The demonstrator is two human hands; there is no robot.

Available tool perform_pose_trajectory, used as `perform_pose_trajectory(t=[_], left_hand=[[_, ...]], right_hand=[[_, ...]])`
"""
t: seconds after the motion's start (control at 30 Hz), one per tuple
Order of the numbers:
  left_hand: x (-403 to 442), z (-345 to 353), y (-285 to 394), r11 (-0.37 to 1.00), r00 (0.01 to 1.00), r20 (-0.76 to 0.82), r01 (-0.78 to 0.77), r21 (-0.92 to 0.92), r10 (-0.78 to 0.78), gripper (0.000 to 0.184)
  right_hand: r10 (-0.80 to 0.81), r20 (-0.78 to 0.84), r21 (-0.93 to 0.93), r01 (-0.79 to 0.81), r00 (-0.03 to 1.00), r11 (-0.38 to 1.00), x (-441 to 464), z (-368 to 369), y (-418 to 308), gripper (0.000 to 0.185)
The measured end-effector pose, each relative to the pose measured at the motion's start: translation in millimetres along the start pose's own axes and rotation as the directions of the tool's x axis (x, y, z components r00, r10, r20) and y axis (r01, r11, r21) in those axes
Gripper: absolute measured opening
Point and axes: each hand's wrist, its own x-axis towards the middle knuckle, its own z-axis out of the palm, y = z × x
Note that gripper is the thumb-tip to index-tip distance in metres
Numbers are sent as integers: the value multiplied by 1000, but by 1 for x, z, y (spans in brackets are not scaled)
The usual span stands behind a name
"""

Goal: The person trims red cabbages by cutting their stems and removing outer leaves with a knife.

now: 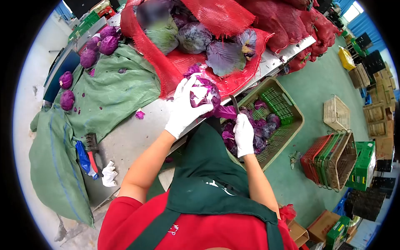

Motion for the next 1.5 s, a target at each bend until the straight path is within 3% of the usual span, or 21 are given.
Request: perform_pose_trajectory(t=[0.03, 0.13, 0.23, 0.3, 0.33, 0.37, 0.43, 0.5, 0.53, 0.57, 0.63, 0.7, 0.77, 0.97, 1.1, 1.17, 1.27, 1.3, 1.37, 1.4, 1.5], left_hand=[[1, -1, 3, 1000, 1000, 1, 0, -5, 0, 92], [0, -2, -7, 927, 990, 88, 138, -350, -114, 97], [-4, 1, -29, 974, 992, 107, -48, -221, 73, 99], [-8, 4, -26, 980, 990, 122, -41, -194, 65, 103], [-10, 6, -22, 964, 998, 61, 2, -266, 14, 107], [-9, 9, -19, 939, 999, 0, 34, -343, -36, 110], [-8, 11, -18, 924, 990, 74, 140, -355, -121, 118], [-7, 9, -12, 919, 986, 104, 156, -362, -127, 117], [-8, 10, -12, 920, 986, 113, 155, -360, -122, 117], [-7, 10, -12, 912, 990, 103, 133, -388, -101, 116], [-5, 10, -9, 906, 993, 98, 101, -411, -66, 115], [-5, 7, -8, 914, 995, 86, 76, -398, -45, 114], [-5, 14, -26, 943, 998, 62, 47, -330, -28, 115], [2, 22, -39, 952, 1000, 17, 18, -306, -13, 101], [4, 21, -7, 952, 994, 13, 106, -286, -106, 95], [6, 28, -14, 959, 996, -29, 70, -273, -81, 94], [14, 47, -60, 856, 926, -118, 276, -436, -359, 96], [17, 39, -71, 844, 918, -75, 323, -429, -390, 90], [14, 6, -37, 604, 939, 108, 296, -740, -327, 85], [16, 0, -41, 613, 932, 177, 343, -712, -315, 83], [10, -3, -44, 729, 960, 158, 279, -625, -232, 87]], right_hand=[[-6, -23, 41, 7, 1000, 999, 0, -1, 3, 38], [404, 99, 432, -405, 910, 806, 0, -11, 4, 39], [602, 51, 500, -542, 797, 675, 5, -38, 25, 38], [122, -187, 21, -120, 975, 992, 8, -47, 87, 42], [177, -179, -486, -244, 968, 839, 0, -66, 50, 54], [286, -188, -524, -342, 940, 780, -2, -75, 7, 57], [175, -253, -423, -271, 952, 865, -3, -78, -18, 58], [-49, -125, -154, 29, 991, 988, 4, -67, -34, 61], [-76, -43, 25, 78, 996, 997, 8, -61, -47, 63], [33, 120, 230, -60, 992, 971, 12, -52, -74, 66], [-113, 191, 280, 56, 975, 958, 29, -23, -79, 72], [-242, 254, 201, 193, 936, 960, 36, -9, -91, 70], [-295, 174, 43, 292, 940, 956, 38, 3, -88, 47], [-298, 95, 96, 289, 950, 952, 0, -35, -87, 19], [-185, 94, 23, 184, 978, 983, -16, -64, -58, 17], [-113, -35, 122, 116, 993, 986, -16, -71, -26, 17], [-18, -32, -153, 13, 999, 988, -16, -94, 14, 17], [82, -27, -120, -85, 996, 989, -15, -100, 31, 24], [14, -68, -482, -45, 998, 875, -17, -113, 32, 32], [10, -117, -525, -71, 993, 848, -19, -113, 18, 40], [-5, -94, -222, -16, 996, 975, -1, -101, -8, 42]])
